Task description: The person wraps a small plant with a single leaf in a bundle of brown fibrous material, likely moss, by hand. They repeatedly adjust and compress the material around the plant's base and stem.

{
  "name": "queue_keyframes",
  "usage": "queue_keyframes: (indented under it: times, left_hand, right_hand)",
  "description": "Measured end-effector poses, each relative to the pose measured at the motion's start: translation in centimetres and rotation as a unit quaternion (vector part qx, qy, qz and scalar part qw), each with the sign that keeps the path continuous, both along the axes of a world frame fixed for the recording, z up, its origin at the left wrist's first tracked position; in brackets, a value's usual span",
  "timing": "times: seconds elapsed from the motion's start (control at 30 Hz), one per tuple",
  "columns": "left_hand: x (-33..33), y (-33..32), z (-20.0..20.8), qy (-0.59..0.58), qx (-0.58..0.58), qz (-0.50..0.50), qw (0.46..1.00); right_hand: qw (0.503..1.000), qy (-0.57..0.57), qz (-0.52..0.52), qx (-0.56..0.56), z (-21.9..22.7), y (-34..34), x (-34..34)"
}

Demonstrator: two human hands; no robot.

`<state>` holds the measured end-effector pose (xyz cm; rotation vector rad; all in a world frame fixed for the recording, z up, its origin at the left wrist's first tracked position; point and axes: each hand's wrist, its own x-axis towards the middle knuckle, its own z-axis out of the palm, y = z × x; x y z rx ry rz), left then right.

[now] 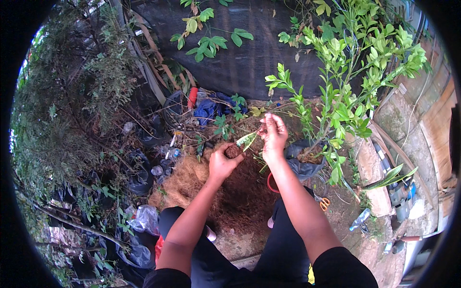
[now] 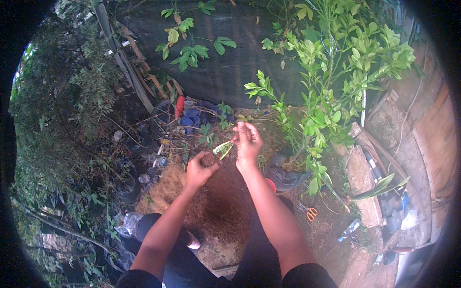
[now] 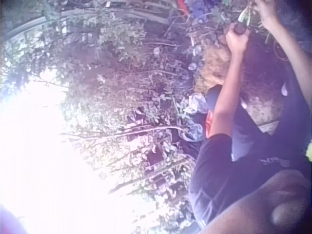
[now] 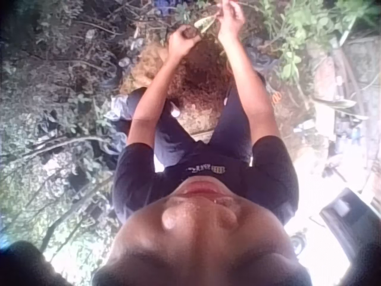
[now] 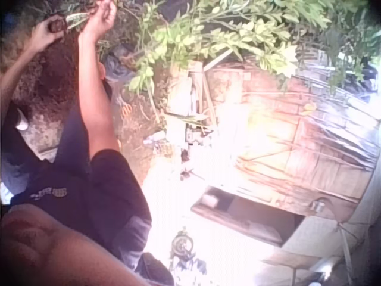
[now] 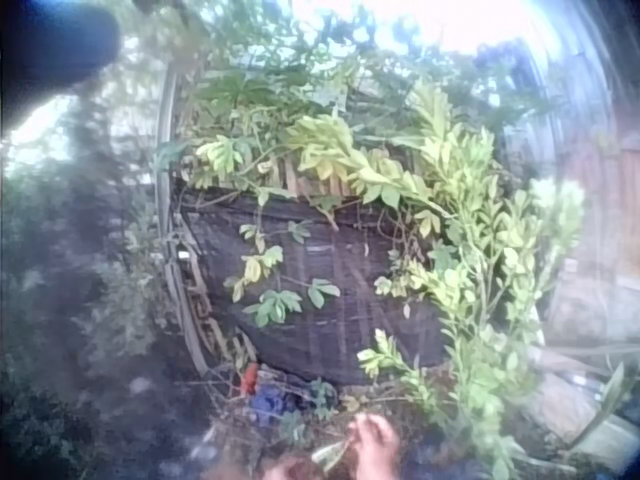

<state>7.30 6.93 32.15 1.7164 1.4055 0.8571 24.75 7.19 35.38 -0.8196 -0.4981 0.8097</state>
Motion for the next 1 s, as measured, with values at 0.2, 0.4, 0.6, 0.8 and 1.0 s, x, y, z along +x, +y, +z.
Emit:
queue_keyframes:
  times: [0.2,0.4,0.6,0.8,1.0]
  left_hand:
    - [-0.4,0.7,-0.9,-0.012,0.030,0.046,0.998]
    - [-0.5,1.1,-1.1,-0.017,0.059,0.041,0.997]
    - [-0.7,1.0,-0.6,-0.026,0.071,0.047,0.996]
    - [-1.9,0.8,-0.4,-0.008,0.048,0.056,0.997]
    - [-4.6,1.0,-1.0,-0.096,0.044,0.076,0.991]
  right_hand:
    - [0.982,-0.086,0.120,-0.122,0.0,-0.2,1.5]
    - [0.836,-0.509,0.145,-0.145,-2.2,-1.1,-1.4]
    - [0.839,-0.516,0.098,-0.144,-3.0,-1.0,-3.5]
    - [0.894,-0.437,0.070,-0.069,-4.5,0.2,-3.9]
    - [0.954,-0.271,0.082,-0.097,-3.9,0.9,-3.3]
